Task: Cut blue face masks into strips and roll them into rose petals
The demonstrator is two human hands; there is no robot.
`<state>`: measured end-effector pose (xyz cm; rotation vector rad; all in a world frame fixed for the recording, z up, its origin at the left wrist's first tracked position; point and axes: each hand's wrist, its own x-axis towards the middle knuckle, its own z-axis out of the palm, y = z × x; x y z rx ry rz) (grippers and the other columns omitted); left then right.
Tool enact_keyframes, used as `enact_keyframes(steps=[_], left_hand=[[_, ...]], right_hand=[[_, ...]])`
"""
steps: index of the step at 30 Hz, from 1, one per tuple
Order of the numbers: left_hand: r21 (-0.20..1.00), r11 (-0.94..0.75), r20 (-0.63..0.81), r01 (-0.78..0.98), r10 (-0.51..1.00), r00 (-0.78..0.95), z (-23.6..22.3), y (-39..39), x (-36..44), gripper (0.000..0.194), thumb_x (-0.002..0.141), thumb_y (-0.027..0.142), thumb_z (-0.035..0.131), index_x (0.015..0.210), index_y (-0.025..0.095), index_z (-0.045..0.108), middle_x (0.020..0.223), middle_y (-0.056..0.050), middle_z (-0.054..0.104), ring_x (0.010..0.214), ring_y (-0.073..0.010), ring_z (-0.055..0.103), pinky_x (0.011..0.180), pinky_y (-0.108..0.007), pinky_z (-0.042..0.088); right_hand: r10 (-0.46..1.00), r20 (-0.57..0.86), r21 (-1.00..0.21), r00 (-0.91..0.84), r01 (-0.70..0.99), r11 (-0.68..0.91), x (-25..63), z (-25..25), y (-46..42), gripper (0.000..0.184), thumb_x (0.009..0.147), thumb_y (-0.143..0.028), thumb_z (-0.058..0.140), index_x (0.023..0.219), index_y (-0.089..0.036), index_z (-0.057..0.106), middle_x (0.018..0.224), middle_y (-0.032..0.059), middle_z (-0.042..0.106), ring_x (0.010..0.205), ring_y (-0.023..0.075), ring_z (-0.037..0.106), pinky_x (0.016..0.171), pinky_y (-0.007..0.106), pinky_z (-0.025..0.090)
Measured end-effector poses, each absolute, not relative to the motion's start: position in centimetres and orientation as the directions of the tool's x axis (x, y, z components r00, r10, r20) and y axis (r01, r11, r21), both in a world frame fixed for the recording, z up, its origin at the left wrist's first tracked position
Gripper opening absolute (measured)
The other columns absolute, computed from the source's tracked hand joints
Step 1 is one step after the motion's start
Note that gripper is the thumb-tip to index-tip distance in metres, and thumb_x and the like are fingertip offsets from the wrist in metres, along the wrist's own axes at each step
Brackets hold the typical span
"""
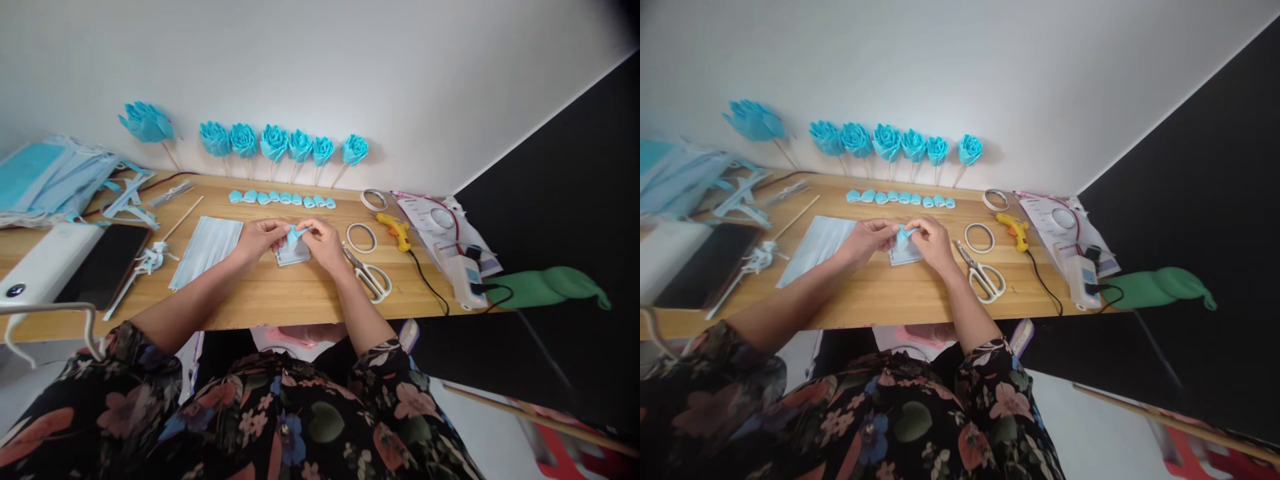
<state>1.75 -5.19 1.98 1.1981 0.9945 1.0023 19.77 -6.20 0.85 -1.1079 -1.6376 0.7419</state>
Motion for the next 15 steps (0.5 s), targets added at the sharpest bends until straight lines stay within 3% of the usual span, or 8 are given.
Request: enact_keyframes(steps=[4,7,9,12,15], left_hand=[[0.993,0.087,-0.067,-0.078,0.972,0.226,1.9,-5.2,1.7,0.039,0.063,0.050,0.086,0.068,0.017,0.067,0.054,0.002,0.059,0.047,-0.0080,0.047,0.049,-0.023,0.039],[0.994,0.041,-0.018,-0.100,0.976,0.218,1.7,-5.1,1.7,0.034,0.069,0.048,0.082,0.069,0.017,0.067,0.056,0.001,0.060,0.049,-0.0083,0.048,0.050,-0.023,0.040],[0.994,0.028,-0.005,-0.107,0.978,0.210,1.6,-5.0,1.7,0.034,0.069,0.048,0.081,0.069,0.017,0.067,0.057,0.001,0.060,0.049,-0.0087,0.049,0.050,-0.023,0.041],[0.993,0.025,-0.002,-0.113,0.981,0.192,1.5,-4.9,1.7,0.035,0.068,0.049,0.081,0.072,0.016,0.069,0.058,0.001,0.061,0.051,-0.0093,0.050,0.051,-0.024,0.041],[0.994,0.008,0.013,-0.110,0.983,0.181,1.4,-4.9,1.7,0.037,0.068,0.051,0.081,0.071,0.016,0.069,0.058,0.001,0.061,0.051,-0.0091,0.050,0.051,-0.024,0.041]], right_hand=[[0.953,0.283,-0.926,-0.109,0.227,0.301,20.0,0.9,-6.3,0.018,0.083,-0.031,0.057,0.090,-0.022,0.072,0.097,0.0036,0.073,0.094,0.0202,0.066,0.084,0.033,0.052],[0.977,0.179,-0.981,-0.115,0.056,0.186,20.2,0.9,-6.2,0.037,0.091,-0.053,0.055,0.110,-0.025,0.070,0.102,0.0040,0.073,0.099,0.0206,0.067,0.085,0.033,0.055],[0.988,0.107,-0.994,-0.116,-0.019,0.105,20.1,0.8,-6.1,0.052,0.088,-0.067,0.055,0.115,-0.025,0.068,0.099,0.0040,0.072,0.095,0.0198,0.067,0.080,0.032,0.055],[0.989,0.004,-0.999,-0.150,-0.041,-0.002,19.6,0.8,-6.0,0.061,0.076,-0.075,0.066,0.107,-0.023,0.069,0.086,0.0022,0.069,0.081,0.0170,0.065,0.070,0.029,0.053],[0.985,-0.033,-0.999,-0.170,-0.015,-0.036,19.0,0.8,-6.1,0.057,0.064,-0.070,0.080,0.090,-0.021,0.067,0.076,-0.0002,0.065,0.072,0.0145,0.059,0.062,0.026,0.048]])
